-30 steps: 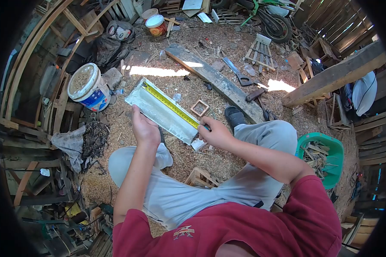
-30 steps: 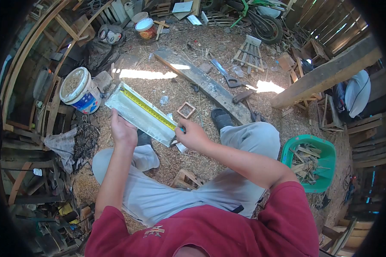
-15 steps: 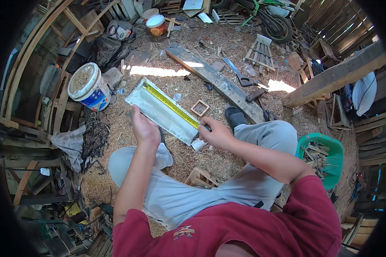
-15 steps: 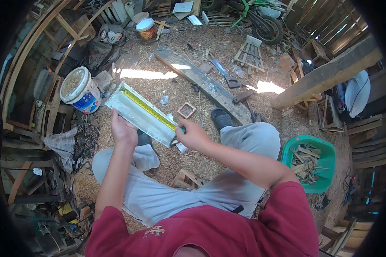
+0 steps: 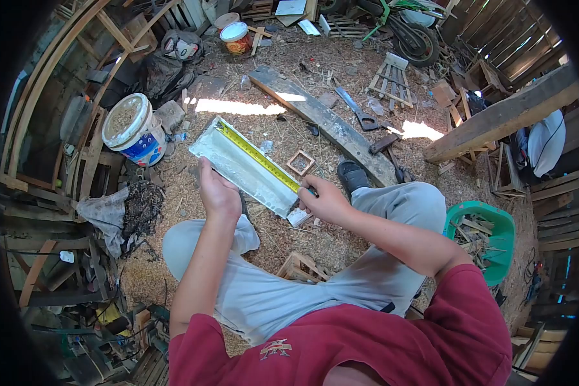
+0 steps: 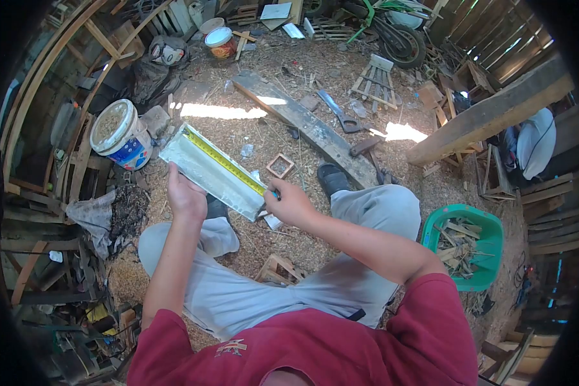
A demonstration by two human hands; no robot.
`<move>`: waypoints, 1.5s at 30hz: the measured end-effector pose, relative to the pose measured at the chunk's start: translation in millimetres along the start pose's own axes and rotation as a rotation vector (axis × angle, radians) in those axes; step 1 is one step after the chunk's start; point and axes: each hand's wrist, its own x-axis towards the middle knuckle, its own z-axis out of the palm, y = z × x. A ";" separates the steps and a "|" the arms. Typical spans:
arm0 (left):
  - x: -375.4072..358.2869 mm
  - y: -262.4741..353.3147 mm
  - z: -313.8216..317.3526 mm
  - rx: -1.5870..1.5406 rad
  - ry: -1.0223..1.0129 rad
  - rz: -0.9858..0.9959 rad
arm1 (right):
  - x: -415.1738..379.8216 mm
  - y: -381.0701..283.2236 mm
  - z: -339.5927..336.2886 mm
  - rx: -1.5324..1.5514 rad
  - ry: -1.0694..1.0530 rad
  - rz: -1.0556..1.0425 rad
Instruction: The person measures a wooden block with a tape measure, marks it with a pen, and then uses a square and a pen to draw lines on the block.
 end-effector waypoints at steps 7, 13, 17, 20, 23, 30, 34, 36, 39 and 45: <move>1.8 0.3 -1.7 0.007 0.000 -0.001 | 1.0 2.4 -0.3 -0.098 0.029 -0.069; 0.4 0.4 -1.3 0.024 -0.012 0.008 | 1.6 3.2 -0.1 -0.101 0.040 -0.081; 2.8 -1.5 -5.0 0.027 -0.016 0.011 | -1.3 -4.3 -1.4 -0.052 0.024 -0.020; 3.9 -2.9 -5.4 0.019 -0.005 0.019 | -0.4 0.4 -0.9 -0.130 0.052 -0.069; 6.0 -4.0 -7.5 0.018 0.001 0.022 | 1.6 5.0 0.4 -0.157 0.050 -0.075; 3.6 -3.7 -4.4 0.022 0.004 0.025 | 2.4 9.4 2.6 -0.173 0.072 -0.125; 0.5 -1.6 -1.7 0.013 -0.002 0.015 | -0.7 -2.2 -0.4 -0.070 0.046 -0.039; 1.6 -2.2 -3.1 0.007 -0.016 0.009 | 1.3 1.8 -1.1 -0.185 0.074 -0.099; 2.2 -1.9 -3.1 0.009 -0.010 0.012 | 1.4 7.3 1.9 -0.142 0.061 -0.146; -2.3 2.4 2.0 0.029 -0.012 0.017 | 12.2 0.9 -11.5 0.317 0.116 0.047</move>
